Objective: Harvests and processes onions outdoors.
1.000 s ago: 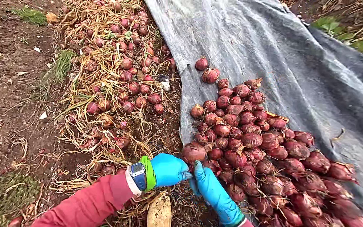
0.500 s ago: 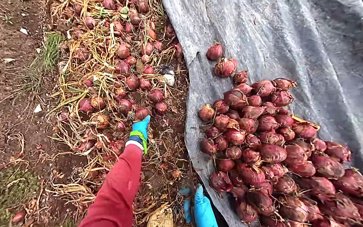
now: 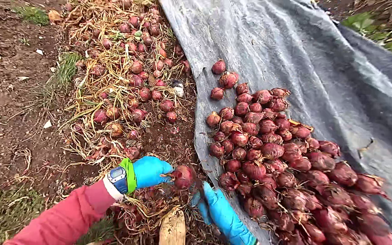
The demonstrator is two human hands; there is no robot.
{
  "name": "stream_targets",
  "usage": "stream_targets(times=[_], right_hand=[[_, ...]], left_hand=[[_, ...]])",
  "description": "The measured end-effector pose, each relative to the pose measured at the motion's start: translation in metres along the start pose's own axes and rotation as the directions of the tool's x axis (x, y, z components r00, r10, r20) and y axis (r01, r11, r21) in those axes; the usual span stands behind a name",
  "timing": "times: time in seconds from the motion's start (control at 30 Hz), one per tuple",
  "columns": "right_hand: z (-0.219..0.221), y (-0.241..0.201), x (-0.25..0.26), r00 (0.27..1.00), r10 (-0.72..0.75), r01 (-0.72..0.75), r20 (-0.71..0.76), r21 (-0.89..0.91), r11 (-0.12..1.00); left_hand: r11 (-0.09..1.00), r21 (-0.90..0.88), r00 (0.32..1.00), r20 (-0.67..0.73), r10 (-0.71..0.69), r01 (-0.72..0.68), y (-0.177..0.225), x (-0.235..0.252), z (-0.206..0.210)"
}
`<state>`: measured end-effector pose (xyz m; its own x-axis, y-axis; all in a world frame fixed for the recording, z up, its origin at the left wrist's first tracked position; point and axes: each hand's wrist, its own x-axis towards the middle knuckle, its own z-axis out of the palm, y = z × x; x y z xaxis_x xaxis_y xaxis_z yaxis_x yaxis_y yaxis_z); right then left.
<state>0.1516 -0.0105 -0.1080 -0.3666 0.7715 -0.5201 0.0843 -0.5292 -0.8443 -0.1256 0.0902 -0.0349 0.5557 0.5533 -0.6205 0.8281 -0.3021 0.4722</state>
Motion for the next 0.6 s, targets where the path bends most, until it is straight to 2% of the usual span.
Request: stream_targets(times=[0.07, 0.1, 0.13, 0.17, 0.2, 0.23, 0.27, 0.3, 0.33, 0.37, 0.4, 0.43, 0.47, 0.5, 0.53, 0.6], right_hand=[[-0.004, 0.001, -0.005, 0.998, -0.016, 0.02, -0.064, 0.06, 0.998], [-0.005, 0.006, -0.003, 0.996, -0.01, 0.015, -0.087, 0.06, 0.998], [-0.009, 0.01, 0.0, 0.998, 0.003, -0.003, -0.06, 0.007, 1.0], [-0.013, 0.011, 0.004, 1.0, 0.015, -0.015, 0.001, -0.081, 0.997], [-0.017, 0.008, 0.008, 0.998, 0.012, -0.003, 0.058, -0.159, 0.987], [-0.02, 0.003, 0.012, 0.997, 0.0, 0.015, 0.074, -0.209, 0.978], [-0.024, -0.004, 0.016, 0.999, -0.011, 0.019, 0.037, -0.209, 0.978], [-0.029, -0.007, 0.019, 0.997, -0.052, 0.044, -0.056, -0.146, 0.988], [-0.036, -0.011, 0.024, 0.98, -0.088, 0.081, -0.18, -0.043, 0.996], [-0.043, -0.016, 0.032, 0.945, -0.094, 0.121, -0.314, 0.066, 0.991], [-0.05, -0.019, 0.038, 0.91, -0.063, 0.13, -0.409, 0.138, 0.982], [-0.056, -0.019, 0.042, 0.891, -0.039, 0.125, -0.452, 0.162, 0.979], [-0.058, -0.017, 0.047, 0.888, -0.025, 0.109, -0.46, 0.158, 0.981], [-0.058, -0.012, 0.05, 0.902, -0.019, 0.095, -0.431, 0.155, 0.983], [-0.056, -0.005, 0.051, 0.921, -0.005, 0.072, -0.389, 0.158, 0.985], [-0.05, 0.015, 0.05, 0.937, 0.074, -0.008, -0.342, 0.19, 0.982]], left_hand=[[0.986, -0.127, 0.968, -0.213, -0.13, 0.104, -0.006, 0.002, 0.001], [0.984, -0.143, 0.944, -0.294, -0.148, 0.109, 0.001, 0.004, 0.005], [0.991, -0.092, 0.944, -0.305, -0.124, 0.1, 0.018, 0.008, 0.008], [0.997, -0.01, 0.971, -0.226, -0.076, 0.075, 0.04, 0.012, 0.009], [0.998, 0.058, 0.996, -0.083, -0.027, 0.032, 0.064, 0.018, 0.01], [0.997, 0.077, 0.999, 0.043, 0.012, -0.016, 0.081, 0.027, 0.011], [0.998, 0.06, 0.994, 0.104, 0.03, -0.036, 0.088, 0.037, 0.01], [1.0, 0.022, 0.998, 0.057, 0.001, -0.003, 0.083, 0.049, 0.004], [0.996, -0.04, 0.994, -0.062, -0.088, 0.085, 0.069, 0.063, -0.006], [0.97, -0.136, 0.947, -0.222, -0.23, 0.204, 0.047, 0.081, -0.02], [0.914, -0.262, 0.843, -0.367, -0.393, 0.311, 0.019, 0.103, -0.032], [0.832, -0.402, 0.702, -0.459, -0.545, 0.383, -0.01, 0.128, -0.042], [0.754, -0.502, 0.58, -0.49, -0.651, 0.423, -0.04, 0.155, -0.051], [0.693, -0.565, 0.498, -0.487, -0.718, 0.447, -0.066, 0.183, -0.059], [0.637, -0.608, 0.46, -0.446, -0.768, 0.474, -0.087, 0.211, -0.063], [0.551, -0.611, 0.456, -0.322, -0.829, 0.568, -0.116, 0.255, -0.055]])
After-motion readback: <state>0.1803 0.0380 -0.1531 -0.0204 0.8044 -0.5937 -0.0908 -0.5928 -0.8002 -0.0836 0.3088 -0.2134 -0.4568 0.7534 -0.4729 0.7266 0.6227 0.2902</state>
